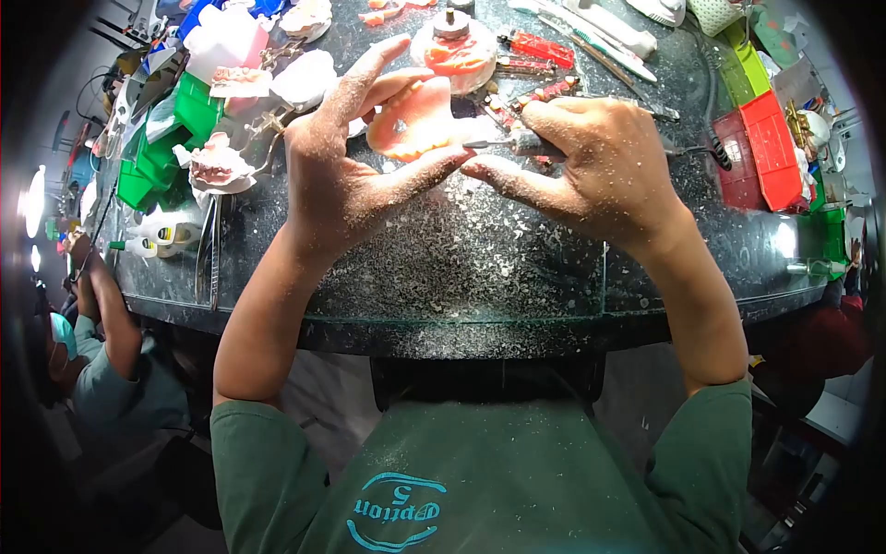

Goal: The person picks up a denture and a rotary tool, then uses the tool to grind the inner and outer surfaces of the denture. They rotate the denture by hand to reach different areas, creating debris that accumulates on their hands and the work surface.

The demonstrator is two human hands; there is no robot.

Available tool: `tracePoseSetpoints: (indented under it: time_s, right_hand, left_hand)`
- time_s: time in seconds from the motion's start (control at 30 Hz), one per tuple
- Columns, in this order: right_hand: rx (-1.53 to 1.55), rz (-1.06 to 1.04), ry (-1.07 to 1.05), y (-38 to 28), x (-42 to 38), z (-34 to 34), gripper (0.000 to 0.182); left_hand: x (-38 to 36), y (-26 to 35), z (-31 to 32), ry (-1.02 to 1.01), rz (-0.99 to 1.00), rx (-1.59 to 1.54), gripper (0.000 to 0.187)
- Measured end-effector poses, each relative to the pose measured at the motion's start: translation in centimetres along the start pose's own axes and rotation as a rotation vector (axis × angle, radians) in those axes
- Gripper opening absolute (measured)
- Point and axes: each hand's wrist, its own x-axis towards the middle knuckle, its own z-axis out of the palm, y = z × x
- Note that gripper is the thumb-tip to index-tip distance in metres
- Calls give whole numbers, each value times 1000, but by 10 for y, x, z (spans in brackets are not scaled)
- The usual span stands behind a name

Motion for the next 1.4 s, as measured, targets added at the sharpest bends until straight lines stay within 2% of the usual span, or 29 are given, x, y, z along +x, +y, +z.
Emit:
tracePoseSetpoints:
  time_s: [0.17,0.27,0.43,0.57,0.67,1.03,1.17,1.27,1.33,1.4]
  right_hand:
    - [50,-57,89,4,-3,8,53]
    - [-12,55,-75,-1,-1,0,52]
    - [-14,41,-54,-1,-3,2,51]
    - [-6,32,-49,0,-4,2,51]
    - [-39,-37,53,4,-7,15,51]
    - [-31,-35,3,4,-7,11,55]
    - [-18,-6,-6,4,-4,8,57]
    - [-8,-68,26,7,-8,17,58]
    - [-9,-22,-25,4,-5,10,59]
    - [-2,-21,-39,4,-6,8,55]
  left_hand:
    - [2,-1,-3,22,153,130,79]
    - [2,-3,-4,28,221,161,80]
    - [2,-6,-3,52,287,131,80]
    - [2,-4,-4,27,305,129,81]
    - [1,-6,-5,19,333,147,80]
    - [1,-5,-7,-39,388,158,78]
    - [1,-5,-8,-59,364,121,78]
    - [0,-7,-8,-79,368,97,80]
    - [-2,-11,-6,-67,340,42,82]
    - [-1,-8,-3,-16,353,2,74]
